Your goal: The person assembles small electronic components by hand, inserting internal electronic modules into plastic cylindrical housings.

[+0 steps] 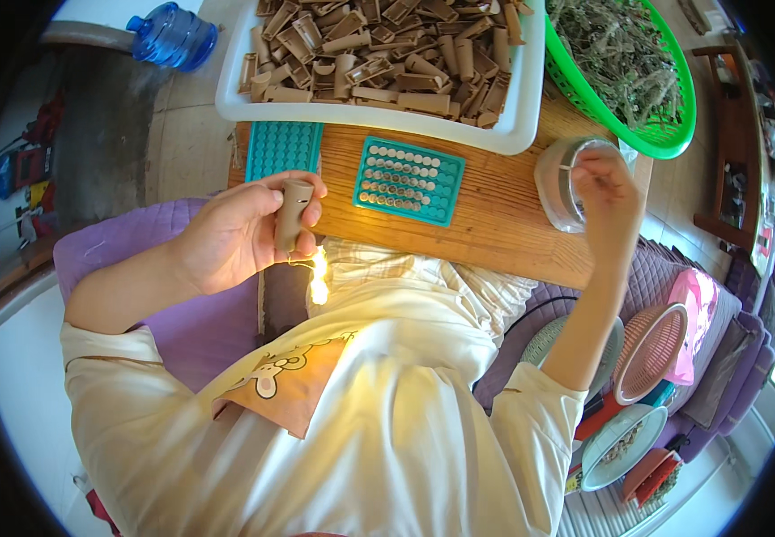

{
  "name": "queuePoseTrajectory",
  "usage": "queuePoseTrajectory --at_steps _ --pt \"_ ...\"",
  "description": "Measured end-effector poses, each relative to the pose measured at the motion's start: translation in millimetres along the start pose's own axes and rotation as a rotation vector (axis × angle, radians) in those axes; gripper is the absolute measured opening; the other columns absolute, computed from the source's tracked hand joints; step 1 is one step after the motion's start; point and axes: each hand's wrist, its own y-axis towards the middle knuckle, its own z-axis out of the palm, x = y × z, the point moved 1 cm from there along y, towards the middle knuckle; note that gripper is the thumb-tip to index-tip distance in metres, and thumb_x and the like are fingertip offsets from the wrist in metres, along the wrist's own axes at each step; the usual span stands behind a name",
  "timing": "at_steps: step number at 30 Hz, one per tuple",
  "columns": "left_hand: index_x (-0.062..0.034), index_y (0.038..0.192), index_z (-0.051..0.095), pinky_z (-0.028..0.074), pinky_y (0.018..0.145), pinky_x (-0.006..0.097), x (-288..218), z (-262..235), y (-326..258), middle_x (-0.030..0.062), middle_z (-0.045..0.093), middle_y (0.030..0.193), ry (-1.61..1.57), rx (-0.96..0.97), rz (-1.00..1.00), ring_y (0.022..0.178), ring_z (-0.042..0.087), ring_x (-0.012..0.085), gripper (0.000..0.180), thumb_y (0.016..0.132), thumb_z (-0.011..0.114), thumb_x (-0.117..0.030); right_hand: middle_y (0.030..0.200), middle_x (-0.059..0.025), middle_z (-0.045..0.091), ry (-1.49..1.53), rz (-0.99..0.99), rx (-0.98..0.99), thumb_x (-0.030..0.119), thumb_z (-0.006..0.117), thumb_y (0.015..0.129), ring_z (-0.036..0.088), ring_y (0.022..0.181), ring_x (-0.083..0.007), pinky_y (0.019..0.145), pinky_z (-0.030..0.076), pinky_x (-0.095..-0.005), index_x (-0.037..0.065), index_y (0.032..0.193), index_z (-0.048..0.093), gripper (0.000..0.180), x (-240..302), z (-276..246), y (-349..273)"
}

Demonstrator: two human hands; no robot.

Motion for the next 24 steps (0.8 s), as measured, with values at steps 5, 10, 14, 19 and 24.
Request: queuePoseTrajectory --at_steps 5,10,14,19,24 --pt "-0.0030 0.112 0.040 0.045 0.075 0.030 -2.2 5.8 -0.2 0.0055 0.051 0.091 -0.068 -0.053 -0.035 0.075 0.056 0.0162 0.031 0.086 0.035 -0.019 0.081 -0.0071 0.056 0.332 -0.202 0.173 0.000 0.061 0.070 0.054 0.077 -0.0129 0.068 0.043 -0.0223 -0.001 0.073 0.055 0.007 72.9 96.5 -36.5" --pt "-0.0051 0.119 0.035 0.047 0.075 0.034 -1.5 7.5 -2.0 0.0079 0.052 0.102 -0.085 -0.061 -0.082 0.086 0.057 0.0215 0.035 0.088 0.034 -0.022 0.085 -0.0104 0.058 0.465 -0.164 0.273 -0.001 0.065 0.065 0.055 0.080 -0.0160 0.071 0.044 -0.0267 0.000 0.072 0.058 0.010 100.7 140.2 -40.8" --pt "-0.0066 0.122 0.032 0.049 0.071 0.034 -3.1 8.3 -2.8 0.0089 0.051 0.105 -0.093 -0.076 -0.122 0.090 0.056 0.0241 0.037 0.088 0.034 -0.022 0.086 -0.0110 0.058 0.622 0.020 0.299 -0.001 0.065 0.066 0.056 0.078 -0.0160 0.068 0.046 -0.0264 0.000 0.073 0.058 0.010 105.1 149.1 -44.2" --pt "-0.0065 0.122 0.031 0.050 0.070 0.034 -3.6 8.1 -3.2 0.0113 0.049 0.109 -0.085 -0.050 -0.157 0.093 0.054 0.0249 0.038 0.088 0.035 -0.024 0.084 -0.0110 0.058 0.606 0.020 0.274 -0.004 0.063 0.066 0.056 0.076 -0.0142 0.063 0.049 -0.0229 -0.002 0.073 0.057 0.010 100.8 147.8 -43.4" --pt "-0.0076 0.122 0.031 0.050 0.068 0.033 -3.9 8.9 -3.5 0.0128 0.048 0.112 -0.075 -0.050 -0.169 0.095 0.054 0.0262 0.036 0.089 0.031 -0.024 0.081 -0.0100 0.059 0.511 0.010 0.284 -0.004 0.062 0.066 0.056 0.075 -0.0159 0.062 0.047 -0.0246 -0.002 0.072 0.057 0.008 105.5 147.9 -45.7"
